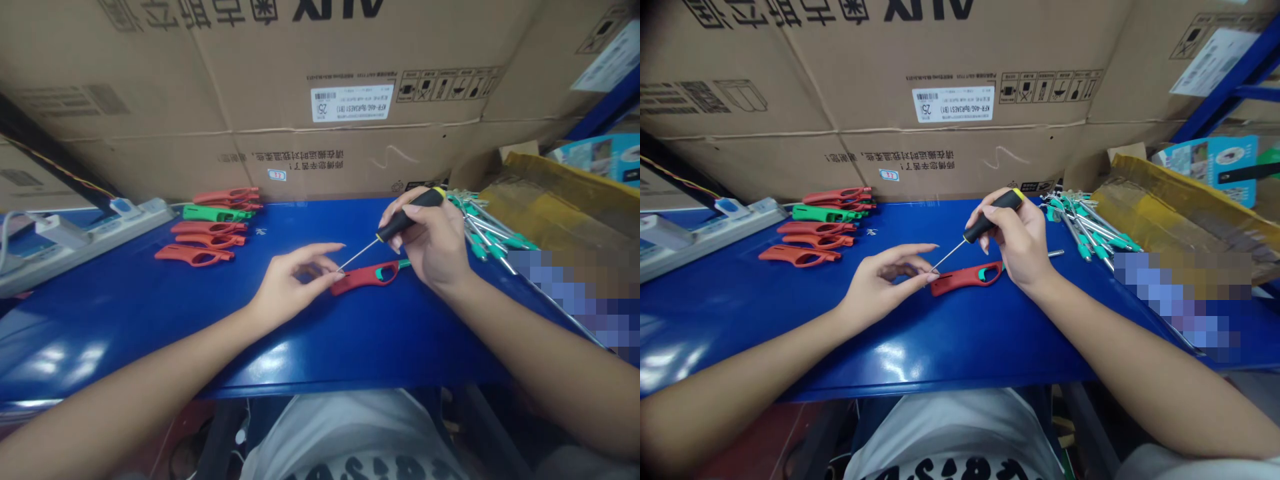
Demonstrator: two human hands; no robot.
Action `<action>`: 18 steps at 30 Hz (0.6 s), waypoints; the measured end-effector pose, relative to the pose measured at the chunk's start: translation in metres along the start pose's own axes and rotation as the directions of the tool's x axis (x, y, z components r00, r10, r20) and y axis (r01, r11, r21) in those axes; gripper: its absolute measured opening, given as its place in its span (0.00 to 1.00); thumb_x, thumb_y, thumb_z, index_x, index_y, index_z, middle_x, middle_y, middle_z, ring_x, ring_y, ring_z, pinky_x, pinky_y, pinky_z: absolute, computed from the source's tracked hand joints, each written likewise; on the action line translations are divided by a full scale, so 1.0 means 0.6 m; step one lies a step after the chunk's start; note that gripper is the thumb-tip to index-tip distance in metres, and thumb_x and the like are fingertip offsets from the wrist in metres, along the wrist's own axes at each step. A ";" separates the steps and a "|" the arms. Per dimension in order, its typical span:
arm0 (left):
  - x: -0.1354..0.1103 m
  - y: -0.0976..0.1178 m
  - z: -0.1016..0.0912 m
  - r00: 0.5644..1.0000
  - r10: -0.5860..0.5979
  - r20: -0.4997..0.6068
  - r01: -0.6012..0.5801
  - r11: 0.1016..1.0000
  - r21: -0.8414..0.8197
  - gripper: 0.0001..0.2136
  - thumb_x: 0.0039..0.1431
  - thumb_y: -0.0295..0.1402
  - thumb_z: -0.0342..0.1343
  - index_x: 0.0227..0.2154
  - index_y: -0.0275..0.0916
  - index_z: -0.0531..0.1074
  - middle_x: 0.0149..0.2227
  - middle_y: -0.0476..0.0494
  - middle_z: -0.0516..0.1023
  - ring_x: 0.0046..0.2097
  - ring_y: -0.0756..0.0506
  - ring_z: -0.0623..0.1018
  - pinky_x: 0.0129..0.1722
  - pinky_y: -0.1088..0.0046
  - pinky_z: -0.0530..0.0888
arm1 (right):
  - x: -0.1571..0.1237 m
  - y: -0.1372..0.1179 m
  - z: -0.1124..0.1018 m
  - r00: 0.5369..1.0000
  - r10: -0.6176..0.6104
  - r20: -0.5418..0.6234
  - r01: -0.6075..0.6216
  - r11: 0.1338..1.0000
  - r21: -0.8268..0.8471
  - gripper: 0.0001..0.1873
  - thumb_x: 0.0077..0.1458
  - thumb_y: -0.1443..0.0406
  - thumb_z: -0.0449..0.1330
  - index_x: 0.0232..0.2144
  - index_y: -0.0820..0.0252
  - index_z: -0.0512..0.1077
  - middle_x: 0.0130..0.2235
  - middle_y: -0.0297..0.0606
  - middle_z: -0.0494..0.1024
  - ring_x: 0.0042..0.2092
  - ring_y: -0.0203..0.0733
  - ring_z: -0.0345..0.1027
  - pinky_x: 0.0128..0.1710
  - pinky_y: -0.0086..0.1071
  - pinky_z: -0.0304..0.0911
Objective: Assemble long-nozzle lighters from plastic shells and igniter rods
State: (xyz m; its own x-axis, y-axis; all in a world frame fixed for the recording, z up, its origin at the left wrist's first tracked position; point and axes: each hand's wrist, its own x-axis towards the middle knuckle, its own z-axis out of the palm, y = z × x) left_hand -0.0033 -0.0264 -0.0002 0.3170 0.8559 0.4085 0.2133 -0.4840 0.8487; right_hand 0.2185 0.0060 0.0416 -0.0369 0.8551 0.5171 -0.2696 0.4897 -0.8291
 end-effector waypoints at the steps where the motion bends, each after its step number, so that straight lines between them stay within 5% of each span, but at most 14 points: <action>1: 0.001 0.000 0.000 0.999 -0.033 -0.009 0.032 0.999 -0.043 0.19 0.58 0.33 0.67 0.52 0.39 0.77 0.36 0.48 0.85 0.36 0.50 0.83 0.38 0.79 0.79 | 0.001 -0.001 0.000 1.000 -0.010 -0.015 0.010 1.000 0.003 0.05 0.54 0.64 0.61 0.28 0.57 0.70 0.27 0.34 0.77 0.21 0.34 0.65 0.18 0.29 0.58; 6: 0.005 0.001 0.000 0.991 -0.132 -0.005 0.130 0.978 -0.164 0.19 0.56 0.33 0.69 0.51 0.39 0.78 0.36 0.47 0.86 0.36 0.49 0.84 0.38 0.78 0.80 | 0.005 -0.002 -0.002 0.999 -0.024 -0.049 0.024 1.000 0.005 0.05 0.54 0.64 0.60 0.27 0.56 0.69 0.27 0.34 0.77 0.20 0.34 0.63 0.18 0.30 0.58; 18: 0.002 0.004 0.003 0.989 -0.150 0.017 0.150 0.973 -0.177 0.18 0.55 0.33 0.69 0.49 0.37 0.78 0.36 0.45 0.86 0.36 0.48 0.85 0.40 0.76 0.81 | 0.003 -0.003 -0.001 0.999 -0.030 -0.045 0.028 0.998 -0.059 0.04 0.53 0.63 0.60 0.27 0.56 0.70 0.27 0.34 0.77 0.21 0.34 0.63 0.17 0.30 0.58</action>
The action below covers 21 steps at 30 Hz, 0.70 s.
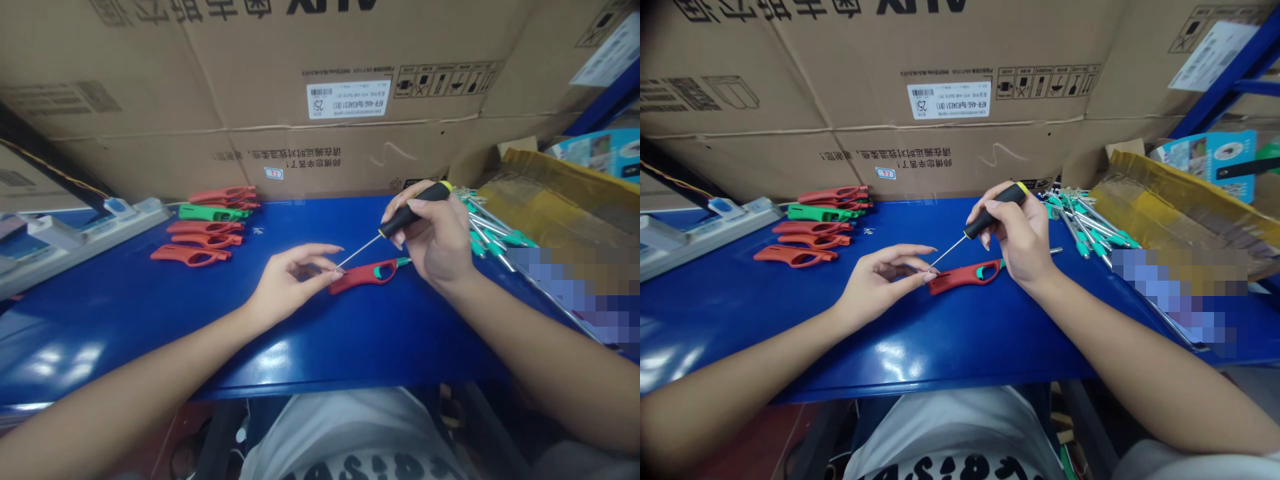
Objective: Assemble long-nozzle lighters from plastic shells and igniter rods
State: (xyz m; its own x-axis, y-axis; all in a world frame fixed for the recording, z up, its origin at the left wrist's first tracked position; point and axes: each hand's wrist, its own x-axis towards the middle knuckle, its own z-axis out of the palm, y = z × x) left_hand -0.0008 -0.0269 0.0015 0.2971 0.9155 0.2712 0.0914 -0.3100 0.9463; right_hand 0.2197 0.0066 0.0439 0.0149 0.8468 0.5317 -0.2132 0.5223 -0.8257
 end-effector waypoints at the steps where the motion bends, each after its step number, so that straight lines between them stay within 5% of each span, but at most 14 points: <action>1: 0.000 0.000 0.000 1.000 0.001 -0.002 -0.001 1.000 0.005 0.18 0.55 0.33 0.70 0.49 0.37 0.78 0.36 0.45 0.86 0.36 0.48 0.84 0.40 0.76 0.81 | 0.000 0.000 0.000 1.000 -0.001 0.004 0.001 1.000 -0.001 0.05 0.53 0.63 0.60 0.27 0.56 0.69 0.27 0.34 0.77 0.21 0.34 0.63 0.17 0.30 0.58; 10: 0.002 -0.003 -0.001 1.000 0.003 0.009 -0.004 0.999 0.046 0.18 0.54 0.36 0.70 0.47 0.36 0.79 0.35 0.43 0.86 0.35 0.45 0.84 0.39 0.70 0.81 | -0.002 -0.006 -0.002 0.998 0.029 0.054 -0.027 0.999 -0.037 0.07 0.55 0.60 0.63 0.28 0.55 0.70 0.28 0.34 0.77 0.23 0.36 0.64 0.20 0.31 0.61; 21: -0.002 -0.014 -0.005 0.992 -0.035 0.119 0.023 0.994 0.105 0.17 0.58 0.36 0.67 0.49 0.38 0.79 0.36 0.42 0.86 0.34 0.46 0.83 0.35 0.72 0.78 | -0.009 -0.009 -0.013 0.938 0.006 0.346 0.007 0.999 -0.038 0.08 0.57 0.59 0.65 0.36 0.57 0.73 0.32 0.36 0.79 0.29 0.39 0.72 0.23 0.30 0.65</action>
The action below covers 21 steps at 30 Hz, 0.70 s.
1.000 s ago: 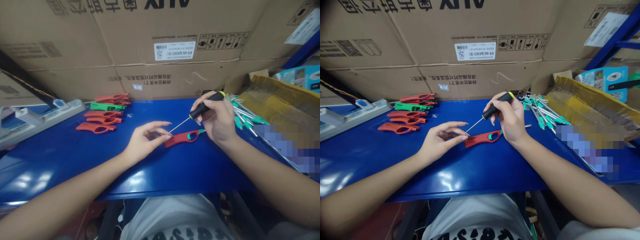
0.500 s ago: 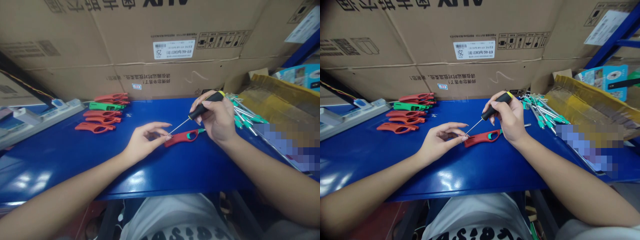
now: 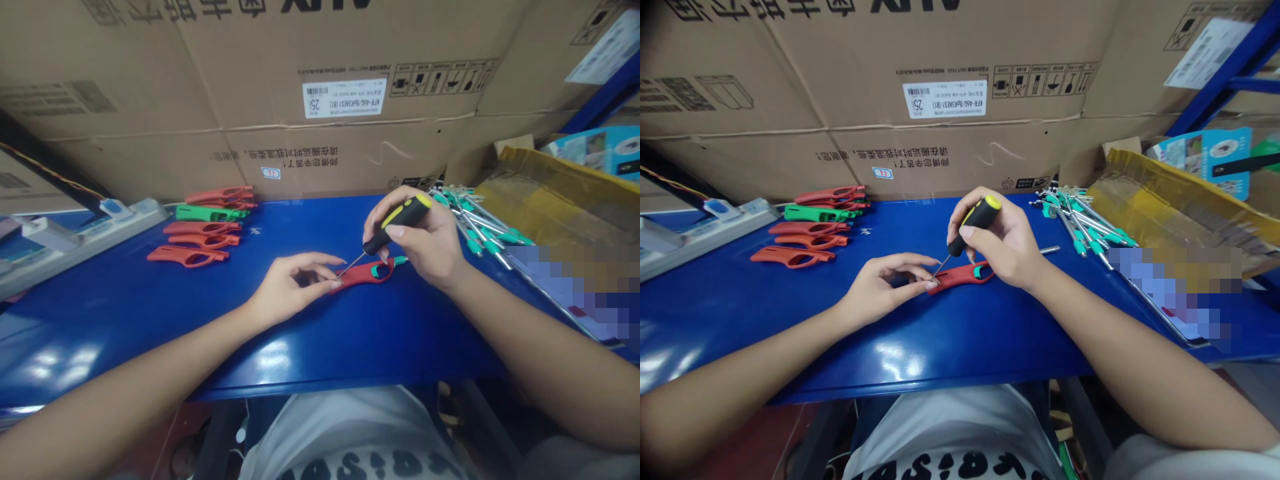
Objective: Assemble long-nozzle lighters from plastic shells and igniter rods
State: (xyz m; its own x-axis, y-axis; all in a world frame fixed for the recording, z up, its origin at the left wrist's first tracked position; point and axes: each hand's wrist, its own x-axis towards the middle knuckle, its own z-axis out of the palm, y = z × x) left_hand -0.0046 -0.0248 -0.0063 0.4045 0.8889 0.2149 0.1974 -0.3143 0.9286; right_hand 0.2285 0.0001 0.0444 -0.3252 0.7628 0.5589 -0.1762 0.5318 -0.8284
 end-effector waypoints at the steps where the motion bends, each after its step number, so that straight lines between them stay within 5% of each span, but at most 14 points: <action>1: 0.000 0.000 0.000 1.000 -0.002 0.015 0.002 1.000 0.005 0.17 0.58 0.36 0.67 0.49 0.37 0.79 0.35 0.42 0.86 0.33 0.47 0.83 0.35 0.72 0.78 | -0.002 -0.002 -0.001 0.999 0.001 0.036 -0.001 1.000 -0.013 0.10 0.57 0.59 0.65 0.38 0.57 0.73 0.33 0.36 0.79 0.30 0.39 0.72 0.24 0.30 0.67; 8: 0.000 -0.001 -0.004 0.970 0.121 0.209 -0.155 0.976 0.153 0.19 0.59 0.35 0.67 0.53 0.39 0.77 0.34 0.43 0.86 0.42 0.44 0.80 0.43 0.66 0.74 | -0.013 -0.017 0.007 0.976 0.022 0.218 -0.007 0.997 -0.071 0.15 0.61 0.61 0.63 0.48 0.55 0.67 0.36 0.36 0.78 0.34 0.39 0.75 0.32 0.32 0.71; 12: 0.001 0.000 -0.006 0.964 0.117 0.238 -0.152 0.979 0.136 0.22 0.58 0.36 0.67 0.56 0.39 0.75 0.38 0.41 0.86 0.41 0.44 0.80 0.42 0.67 0.74 | -0.015 -0.019 0.016 0.995 0.001 0.096 0.008 0.996 -0.090 0.21 0.59 0.63 0.65 0.51 0.51 0.62 0.36 0.33 0.78 0.33 0.38 0.75 0.29 0.31 0.71; 16: 0.006 0.006 -0.010 0.981 0.139 0.133 -0.164 0.966 0.198 0.25 0.51 0.38 0.72 0.52 0.40 0.78 0.45 0.39 0.83 0.41 0.45 0.79 0.41 0.68 0.75 | -0.008 -0.022 0.019 0.995 0.011 -0.100 -0.015 0.999 -0.039 0.23 0.55 0.58 0.70 0.48 0.48 0.63 0.34 0.32 0.79 0.30 0.39 0.74 0.25 0.32 0.69; 21: 0.008 0.014 -0.012 0.984 0.169 0.049 -0.176 0.958 0.227 0.13 0.54 0.38 0.70 0.41 0.40 0.82 0.39 0.42 0.83 0.38 0.46 0.77 0.38 0.69 0.74 | -0.002 -0.033 0.020 0.978 0.027 -0.206 -0.031 0.999 -0.016 0.25 0.52 0.54 0.71 0.45 0.46 0.63 0.33 0.30 0.80 0.29 0.40 0.73 0.23 0.32 0.68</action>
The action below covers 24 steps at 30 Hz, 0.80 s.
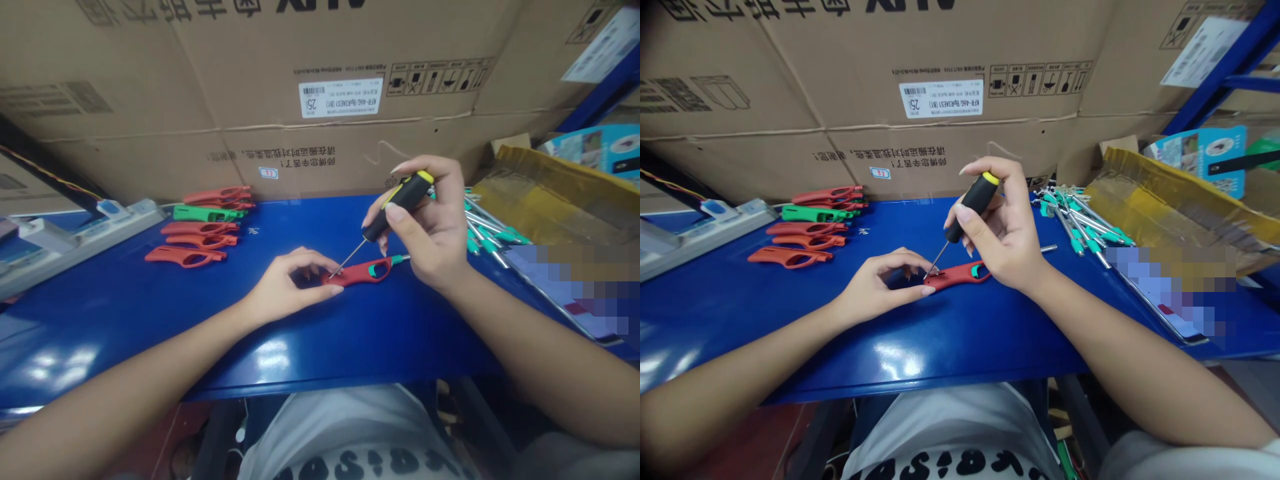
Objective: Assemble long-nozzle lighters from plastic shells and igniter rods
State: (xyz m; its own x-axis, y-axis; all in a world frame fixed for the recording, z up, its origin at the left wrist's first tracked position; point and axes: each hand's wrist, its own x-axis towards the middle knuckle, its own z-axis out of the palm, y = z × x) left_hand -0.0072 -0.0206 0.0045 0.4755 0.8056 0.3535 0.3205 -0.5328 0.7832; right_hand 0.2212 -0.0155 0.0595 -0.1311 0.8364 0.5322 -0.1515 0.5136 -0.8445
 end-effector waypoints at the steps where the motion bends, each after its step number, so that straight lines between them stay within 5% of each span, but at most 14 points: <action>1: 0.000 0.001 0.000 1.000 0.000 -0.013 0.000 1.000 0.001 0.11 0.55 0.38 0.69 0.40 0.39 0.82 0.38 0.42 0.83 0.37 0.46 0.77 0.38 0.69 0.74 | 0.000 -0.001 0.000 1.000 -0.006 -0.001 0.006 1.000 -0.004 0.24 0.52 0.54 0.71 0.45 0.46 0.63 0.33 0.30 0.80 0.29 0.40 0.73 0.23 0.32 0.68; 13: 0.001 0.000 0.002 0.995 0.019 -0.096 -0.020 1.000 -0.015 0.06 0.57 0.37 0.68 0.32 0.41 0.83 0.33 0.44 0.85 0.35 0.46 0.79 0.37 0.69 0.75 | -0.001 0.008 0.000 0.999 -0.036 -0.025 0.035 0.999 -0.042 0.24 0.54 0.52 0.69 0.47 0.46 0.63 0.32 0.31 0.79 0.29 0.40 0.73 0.23 0.33 0.68; 24: -0.003 -0.014 0.013 0.996 -0.084 -0.013 0.080 0.980 -0.180 0.05 0.54 0.36 0.70 0.32 0.42 0.84 0.34 0.43 0.84 0.35 0.47 0.80 0.38 0.70 0.76 | -0.001 0.012 -0.007 0.975 -0.128 0.183 0.140 0.989 -0.054 0.21 0.58 0.57 0.67 0.50 0.43 0.65 0.35 0.31 0.80 0.30 0.42 0.73 0.23 0.35 0.70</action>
State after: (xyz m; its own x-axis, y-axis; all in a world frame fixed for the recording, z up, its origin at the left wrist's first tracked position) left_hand -0.0041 -0.0196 -0.0067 0.4364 0.8507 0.2930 0.2048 -0.4110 0.8883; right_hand 0.2241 -0.0112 0.0528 -0.2873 0.7144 0.6381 -0.1154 0.6355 -0.7634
